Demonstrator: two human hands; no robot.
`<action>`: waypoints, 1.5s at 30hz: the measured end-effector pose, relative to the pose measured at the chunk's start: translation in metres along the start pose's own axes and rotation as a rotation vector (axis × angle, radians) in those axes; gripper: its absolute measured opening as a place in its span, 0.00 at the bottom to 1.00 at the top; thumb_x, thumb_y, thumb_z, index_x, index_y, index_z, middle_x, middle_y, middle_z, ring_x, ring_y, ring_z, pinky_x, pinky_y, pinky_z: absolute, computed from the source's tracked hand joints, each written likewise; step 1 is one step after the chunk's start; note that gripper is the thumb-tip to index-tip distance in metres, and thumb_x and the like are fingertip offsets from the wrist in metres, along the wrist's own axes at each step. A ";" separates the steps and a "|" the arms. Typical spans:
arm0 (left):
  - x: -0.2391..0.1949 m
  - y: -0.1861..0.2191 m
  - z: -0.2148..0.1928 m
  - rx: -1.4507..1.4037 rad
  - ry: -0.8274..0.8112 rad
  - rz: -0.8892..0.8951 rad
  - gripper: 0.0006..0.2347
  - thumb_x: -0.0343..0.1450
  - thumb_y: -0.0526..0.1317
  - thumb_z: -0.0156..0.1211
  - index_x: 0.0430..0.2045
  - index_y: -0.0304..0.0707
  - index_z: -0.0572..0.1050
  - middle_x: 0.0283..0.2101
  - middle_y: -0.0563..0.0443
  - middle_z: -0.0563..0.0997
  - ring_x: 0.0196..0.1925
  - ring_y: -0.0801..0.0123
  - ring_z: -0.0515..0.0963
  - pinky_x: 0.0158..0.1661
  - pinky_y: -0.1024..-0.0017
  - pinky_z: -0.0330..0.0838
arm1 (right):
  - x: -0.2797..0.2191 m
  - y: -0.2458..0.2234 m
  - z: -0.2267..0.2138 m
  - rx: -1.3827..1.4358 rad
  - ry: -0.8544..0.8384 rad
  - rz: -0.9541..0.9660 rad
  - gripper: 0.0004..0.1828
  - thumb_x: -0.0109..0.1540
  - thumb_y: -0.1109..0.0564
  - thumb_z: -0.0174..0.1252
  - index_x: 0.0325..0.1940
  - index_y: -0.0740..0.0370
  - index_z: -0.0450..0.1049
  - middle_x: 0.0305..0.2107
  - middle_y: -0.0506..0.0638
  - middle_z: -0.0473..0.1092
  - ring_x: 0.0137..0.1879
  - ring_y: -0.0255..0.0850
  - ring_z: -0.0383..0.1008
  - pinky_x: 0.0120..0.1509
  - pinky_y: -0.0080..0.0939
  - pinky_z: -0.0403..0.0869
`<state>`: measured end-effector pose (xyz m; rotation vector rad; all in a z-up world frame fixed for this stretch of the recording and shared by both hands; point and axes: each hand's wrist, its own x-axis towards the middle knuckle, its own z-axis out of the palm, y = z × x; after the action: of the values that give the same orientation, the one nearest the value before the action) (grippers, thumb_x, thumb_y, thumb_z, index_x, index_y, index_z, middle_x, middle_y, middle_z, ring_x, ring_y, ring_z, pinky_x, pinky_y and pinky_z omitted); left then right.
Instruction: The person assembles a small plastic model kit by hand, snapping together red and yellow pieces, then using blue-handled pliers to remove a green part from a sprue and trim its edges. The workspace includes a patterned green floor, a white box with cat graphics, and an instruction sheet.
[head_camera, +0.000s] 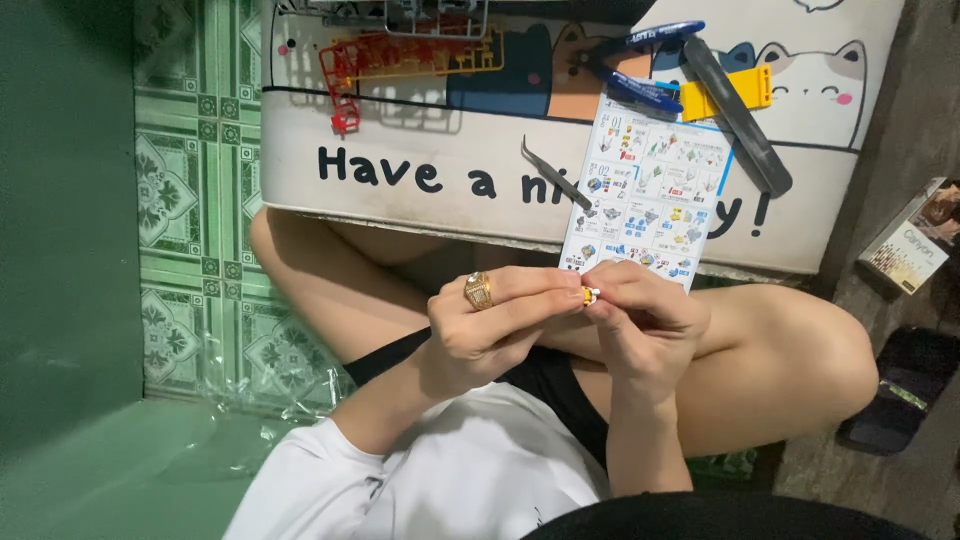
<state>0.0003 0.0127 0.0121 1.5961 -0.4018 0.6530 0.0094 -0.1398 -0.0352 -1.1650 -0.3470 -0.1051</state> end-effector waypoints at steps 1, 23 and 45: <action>0.002 0.000 0.000 0.001 0.000 0.005 0.04 0.66 0.27 0.56 0.26 0.28 0.79 0.32 0.42 0.81 0.32 0.60 0.83 0.35 0.71 0.78 | -0.002 0.005 -0.004 0.001 -0.002 -0.005 0.06 0.51 0.72 0.58 0.32 0.77 0.73 0.21 0.66 0.69 0.26 0.43 0.68 0.31 0.36 0.70; 0.007 -0.002 -0.001 0.255 -0.011 0.137 0.02 0.64 0.29 0.62 0.26 0.35 0.78 0.29 0.48 0.79 0.27 0.63 0.80 0.31 0.71 0.77 | -0.021 0.028 -0.015 0.375 0.138 0.314 0.08 0.59 0.68 0.52 0.38 0.80 0.70 0.28 0.66 0.67 0.35 0.44 0.71 0.38 0.39 0.74; -0.014 -0.018 -0.011 0.281 -0.156 0.027 0.05 0.62 0.27 0.62 0.27 0.35 0.79 0.30 0.48 0.81 0.29 0.64 0.82 0.31 0.75 0.76 | -0.012 0.013 0.001 0.082 0.069 0.367 0.04 0.55 0.71 0.56 0.32 0.78 0.74 0.23 0.66 0.70 0.30 0.44 0.71 0.35 0.39 0.74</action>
<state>-0.0010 0.0247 -0.0103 1.9199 -0.4623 0.6274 0.0014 -0.1351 -0.0500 -1.1229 -0.0718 0.1874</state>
